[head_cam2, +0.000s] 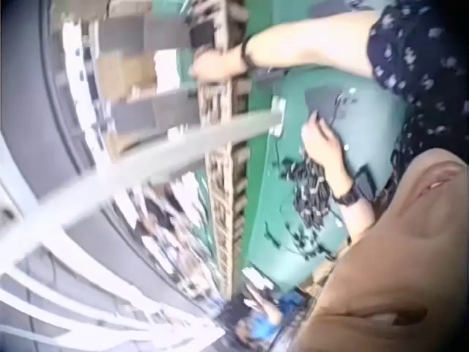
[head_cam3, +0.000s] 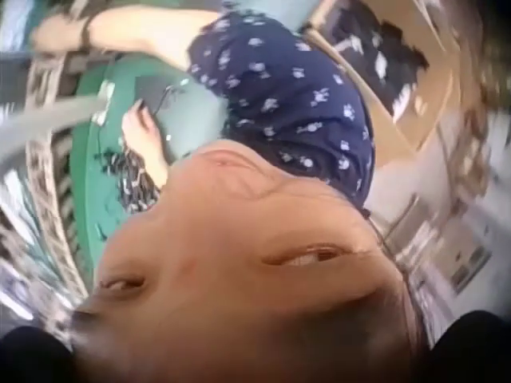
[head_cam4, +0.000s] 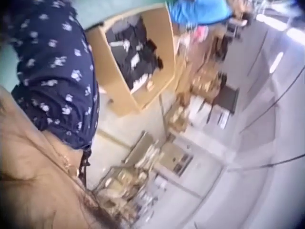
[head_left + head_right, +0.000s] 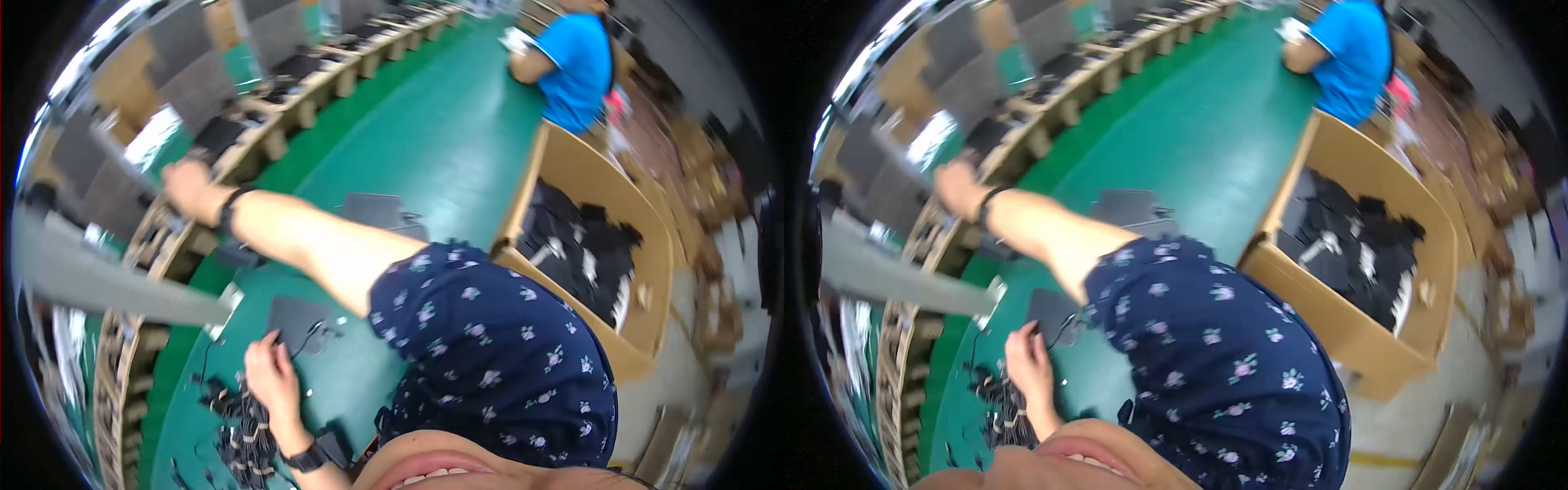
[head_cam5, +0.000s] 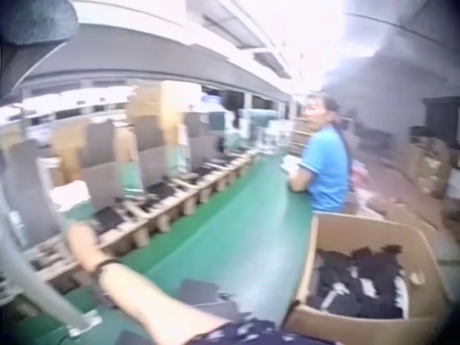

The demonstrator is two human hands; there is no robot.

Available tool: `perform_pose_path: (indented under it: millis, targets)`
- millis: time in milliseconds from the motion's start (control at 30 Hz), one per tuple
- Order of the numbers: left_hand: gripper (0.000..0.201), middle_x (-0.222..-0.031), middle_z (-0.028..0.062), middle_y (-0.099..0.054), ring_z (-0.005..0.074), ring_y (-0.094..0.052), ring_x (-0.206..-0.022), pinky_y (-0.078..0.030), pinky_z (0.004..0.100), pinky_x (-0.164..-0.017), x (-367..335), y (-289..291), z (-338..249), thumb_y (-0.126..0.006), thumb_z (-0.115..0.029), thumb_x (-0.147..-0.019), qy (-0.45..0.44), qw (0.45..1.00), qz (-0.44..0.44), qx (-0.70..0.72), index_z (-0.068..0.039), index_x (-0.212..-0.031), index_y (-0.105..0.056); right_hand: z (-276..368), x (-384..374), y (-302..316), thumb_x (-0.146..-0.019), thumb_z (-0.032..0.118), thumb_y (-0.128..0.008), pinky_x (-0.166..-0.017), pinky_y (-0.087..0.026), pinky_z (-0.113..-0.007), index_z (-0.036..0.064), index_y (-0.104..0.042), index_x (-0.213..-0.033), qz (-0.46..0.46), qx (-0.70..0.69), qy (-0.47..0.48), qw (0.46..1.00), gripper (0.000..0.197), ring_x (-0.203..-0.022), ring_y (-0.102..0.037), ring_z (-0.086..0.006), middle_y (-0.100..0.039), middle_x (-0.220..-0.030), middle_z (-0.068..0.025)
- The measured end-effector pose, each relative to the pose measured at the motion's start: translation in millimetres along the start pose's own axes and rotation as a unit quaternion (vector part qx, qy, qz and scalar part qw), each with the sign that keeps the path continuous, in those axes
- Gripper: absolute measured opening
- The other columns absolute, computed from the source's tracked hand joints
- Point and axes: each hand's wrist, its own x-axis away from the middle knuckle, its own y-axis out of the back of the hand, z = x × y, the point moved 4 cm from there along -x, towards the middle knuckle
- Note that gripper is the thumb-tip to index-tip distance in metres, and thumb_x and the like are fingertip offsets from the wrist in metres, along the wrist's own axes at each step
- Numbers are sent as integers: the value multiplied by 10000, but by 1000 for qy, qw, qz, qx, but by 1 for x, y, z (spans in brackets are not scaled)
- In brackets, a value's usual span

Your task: The person picks up a cable and a black pad, joins them together, and places the assembled unit into a cardboard tray on the assembly line, repeating this process several times.

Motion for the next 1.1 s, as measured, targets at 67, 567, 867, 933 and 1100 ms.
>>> perform_pose_path:
  millis: [67, 567, 867, 933, 1100]
  targets:
    - [205, -771, 78, -509, 214, -498, -685, -425, 318, -628, 1, -1, 9, -568, -42, -807, 11, 1000, 24, 11, -63, -1009, -595, 8, 2, 5, -771, 149, -534, -746, -480, -364, 100, -640, -905, 21, -28, -83, 996, 178, -904, -616, -235, -640, -944, -129]
    - [213, -905, 89, -554, 182, -476, -674, -409, 270, -603, 13, 6, 33, -536, -31, -848, 10, 998, 51, 29, -5, -1054, -583, -161, -54, 64, -787, 203, -537, -744, -473, -377, 98, -614, -930, 69, 161, -132, 976, 193, -903, -599, -252, -619, -934, -126]
    - [171, -905, 157, -556, 302, -506, -795, -416, 363, -708, 2, 2, 18, -514, -81, -876, -21, 997, 61, 31, 33, -995, -559, -207, 24, 16, -792, 228, -538, -742, -470, -384, 97, -605, -937, 228, 159, -117, 953, 206, -900, -592, -259, -612, -928, -124]
    - [172, -919, 166, -547, 318, -509, -829, -417, 377, -729, 3, 7, 17, -506, -98, -874, 27, 994, 85, 67, 38, -975, -533, -201, 47, 10, -793, 234, -538, -742, -469, -385, 97, -603, -938, 260, 156, -110, 947, 209, -899, -591, -260, -610, -927, -123]
    - [168, -915, 137, -581, 279, -543, -822, -435, 345, -758, 11, 22, 18, -547, -35, -847, 40, 997, 62, 12, 15, -1001, -592, -119, 43, 19, -796, 248, -539, -741, -467, -389, 97, -598, -942, 269, 114, -36, 956, 218, -898, -587, -264, -606, -924, -122]
